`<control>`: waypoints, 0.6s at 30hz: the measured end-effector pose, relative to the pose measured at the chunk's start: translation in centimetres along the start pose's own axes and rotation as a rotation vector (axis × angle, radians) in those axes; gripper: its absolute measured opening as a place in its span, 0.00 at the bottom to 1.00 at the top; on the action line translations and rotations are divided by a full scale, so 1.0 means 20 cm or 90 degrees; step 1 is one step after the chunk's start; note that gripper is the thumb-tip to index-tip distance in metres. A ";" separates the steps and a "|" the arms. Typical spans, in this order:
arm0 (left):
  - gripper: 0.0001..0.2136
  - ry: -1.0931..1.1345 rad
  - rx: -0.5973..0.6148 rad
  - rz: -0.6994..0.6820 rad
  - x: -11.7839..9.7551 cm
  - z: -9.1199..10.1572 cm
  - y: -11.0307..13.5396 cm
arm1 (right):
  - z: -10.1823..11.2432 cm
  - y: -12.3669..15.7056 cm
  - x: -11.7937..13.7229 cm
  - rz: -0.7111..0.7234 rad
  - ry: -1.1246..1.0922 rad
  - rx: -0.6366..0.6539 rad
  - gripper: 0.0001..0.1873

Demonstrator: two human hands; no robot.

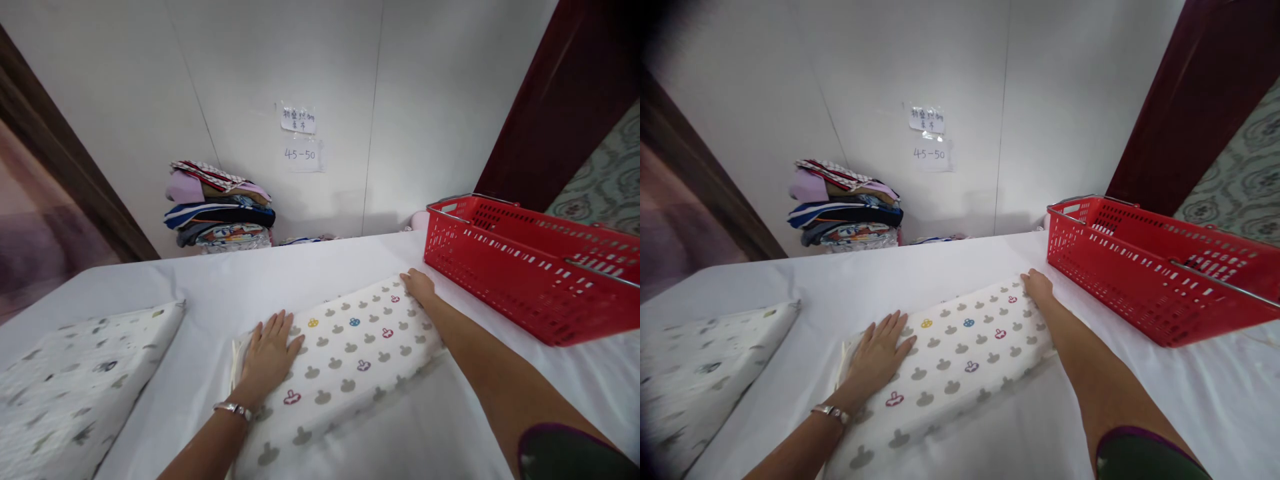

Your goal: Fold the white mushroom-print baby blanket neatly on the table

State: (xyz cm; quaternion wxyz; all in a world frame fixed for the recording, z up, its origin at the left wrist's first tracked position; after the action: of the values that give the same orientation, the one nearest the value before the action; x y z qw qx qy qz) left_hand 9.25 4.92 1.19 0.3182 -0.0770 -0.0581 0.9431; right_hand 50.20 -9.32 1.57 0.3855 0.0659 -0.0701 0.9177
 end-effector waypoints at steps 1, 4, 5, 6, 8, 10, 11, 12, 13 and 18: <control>0.26 0.003 0.000 0.003 0.00 0.00 0.00 | 0.00 0.00 0.00 0.001 0.003 -0.002 0.21; 0.26 0.013 -0.005 0.006 0.00 0.00 0.00 | 0.01 0.03 0.01 0.002 0.012 -0.011 0.20; 0.25 0.018 -0.009 0.006 0.00 0.00 0.01 | 0.01 0.04 0.01 0.000 0.016 -0.014 0.20; 0.26 0.023 -0.013 0.005 0.01 0.00 0.01 | 0.02 0.05 0.01 -0.002 0.019 -0.018 0.21; 0.26 0.031 -0.019 0.006 0.01 0.00 0.00 | 0.03 0.07 0.01 -0.006 0.025 -0.025 0.22; 0.26 0.032 -0.021 0.007 0.02 -0.01 0.00 | 0.03 0.09 0.00 -0.009 0.030 -0.027 0.23; 0.26 0.031 -0.020 0.007 0.02 -0.01 0.00 | 0.03 0.09 0.00 -0.011 0.031 -0.023 0.23; 0.26 0.030 -0.019 0.005 0.02 -0.01 0.00 | 0.02 0.08 -0.01 -0.014 0.033 -0.016 0.23; 0.26 0.028 -0.019 0.003 0.02 -0.01 0.00 | 0.02 0.08 -0.01 -0.017 0.034 -0.008 0.23; 0.26 0.024 -0.008 0.001 0.01 0.00 0.00 | -0.02 0.03 -0.03 -0.018 0.038 0.028 0.22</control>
State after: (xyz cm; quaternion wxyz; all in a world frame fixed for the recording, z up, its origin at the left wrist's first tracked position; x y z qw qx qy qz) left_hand 9.11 4.96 1.15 0.3178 -0.0971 -0.0581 0.9414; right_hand 50.10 -10.10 1.12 0.3990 0.0478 -0.0377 0.9149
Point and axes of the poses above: each hand's wrist, its own y-axis away from the middle knuckle, its own z-axis out of the back of the hand, x = y × z, the point moved 6 cm from there along -y, towards the middle knuckle, and after that the axes turned 10 degrees about z, right-handed, at the moved point
